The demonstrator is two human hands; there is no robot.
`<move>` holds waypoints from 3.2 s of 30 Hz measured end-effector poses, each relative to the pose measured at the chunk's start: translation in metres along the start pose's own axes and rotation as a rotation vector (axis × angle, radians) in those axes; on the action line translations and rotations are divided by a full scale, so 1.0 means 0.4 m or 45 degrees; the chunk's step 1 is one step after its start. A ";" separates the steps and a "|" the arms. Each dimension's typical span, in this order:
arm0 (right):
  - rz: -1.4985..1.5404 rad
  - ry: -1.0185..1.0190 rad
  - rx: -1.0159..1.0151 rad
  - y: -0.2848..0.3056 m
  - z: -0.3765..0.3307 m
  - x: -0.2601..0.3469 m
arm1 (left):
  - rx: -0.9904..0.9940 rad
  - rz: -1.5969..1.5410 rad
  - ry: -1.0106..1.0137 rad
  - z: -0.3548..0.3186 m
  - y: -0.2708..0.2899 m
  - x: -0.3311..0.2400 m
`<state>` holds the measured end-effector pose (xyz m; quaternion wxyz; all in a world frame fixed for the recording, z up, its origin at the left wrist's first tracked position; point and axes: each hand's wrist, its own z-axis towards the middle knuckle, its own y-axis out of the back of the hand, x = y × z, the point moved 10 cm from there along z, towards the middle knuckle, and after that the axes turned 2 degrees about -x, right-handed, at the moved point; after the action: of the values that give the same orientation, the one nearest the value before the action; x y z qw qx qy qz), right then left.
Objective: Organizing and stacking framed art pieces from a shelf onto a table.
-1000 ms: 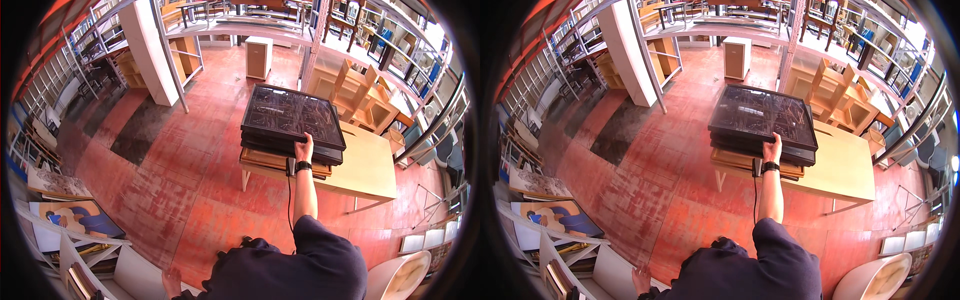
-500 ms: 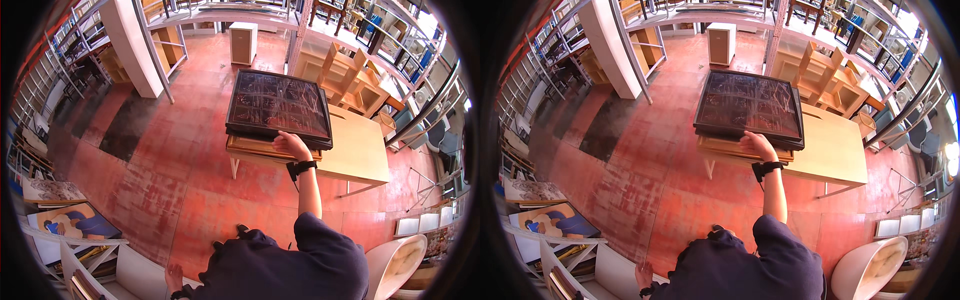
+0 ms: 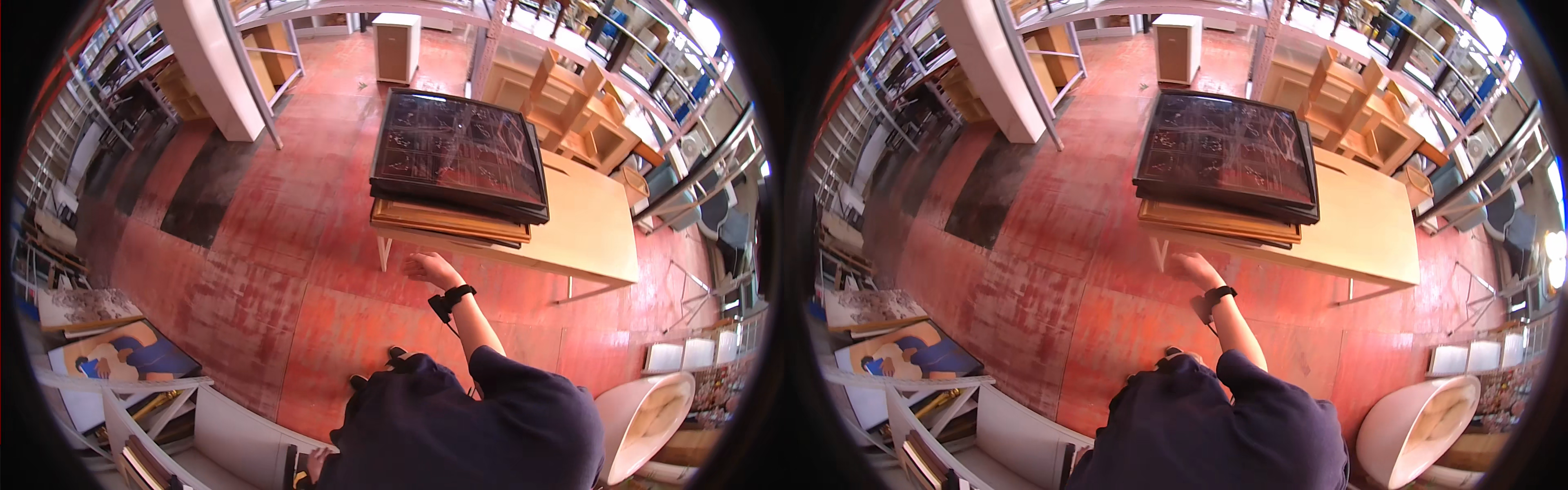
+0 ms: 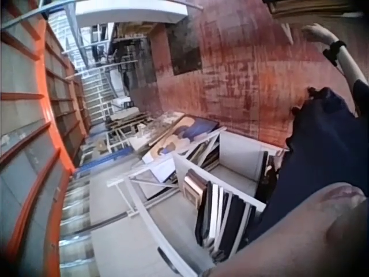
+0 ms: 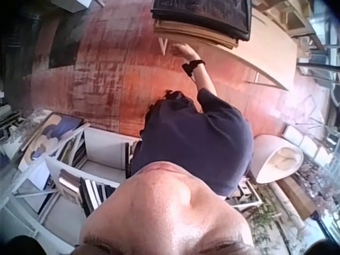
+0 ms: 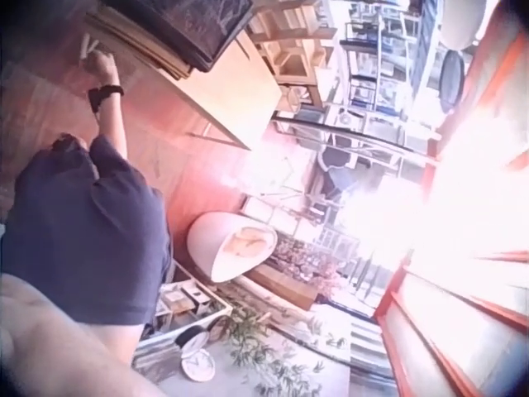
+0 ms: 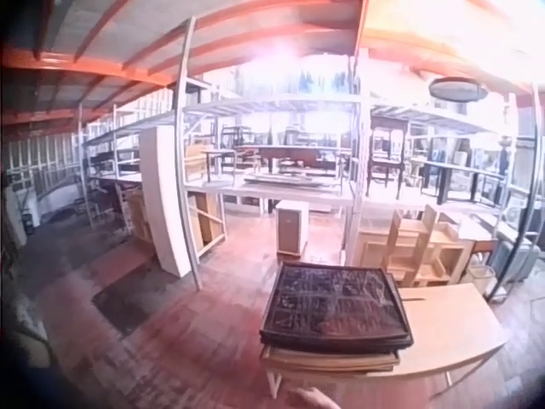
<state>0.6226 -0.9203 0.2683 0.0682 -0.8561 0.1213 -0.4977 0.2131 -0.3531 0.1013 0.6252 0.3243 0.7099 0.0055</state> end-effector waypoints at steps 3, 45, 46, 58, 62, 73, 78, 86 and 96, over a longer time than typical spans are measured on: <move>0.058 -0.031 0.031 0.043 -0.033 -0.012 | -0.332 -0.578 0.476 0.022 0.056 0.095; 0.516 -0.178 -0.689 0.328 -0.164 0.284 | 0.227 -0.051 -0.091 2.020 0.161 -1.327; 0.595 -0.151 -0.701 0.316 -0.170 0.286 | 0.224 -0.138 -0.063 1.986 0.163 -1.357; 0.342 0.341 -0.968 0.561 -0.204 0.500 | 0.084 -0.523 0.117 1.625 0.011 -1.397; -0.009 0.150 -0.979 0.714 -0.157 0.519 | 0.286 -0.793 0.298 1.509 -0.169 -1.380; -0.552 0.480 -0.808 0.770 -0.216 0.663 | 0.769 0.032 -0.063 1.450 -0.225 -1.514; -0.785 0.434 -1.003 0.845 -0.261 0.545 | 0.330 0.749 -0.624 1.592 -0.125 -1.582; -0.778 0.081 -1.091 0.905 -0.281 0.367 | 0.482 1.135 -0.766 1.760 -0.148 -1.501; -0.984 0.352 -1.021 0.821 -0.257 0.328 | 0.518 1.028 -0.861 1.787 -0.179 -1.515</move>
<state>0.5495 -1.2717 0.3508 -0.4652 -0.7242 -0.0134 -0.5088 0.8225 -0.9773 0.4514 0.6911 0.6678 0.2764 0.0031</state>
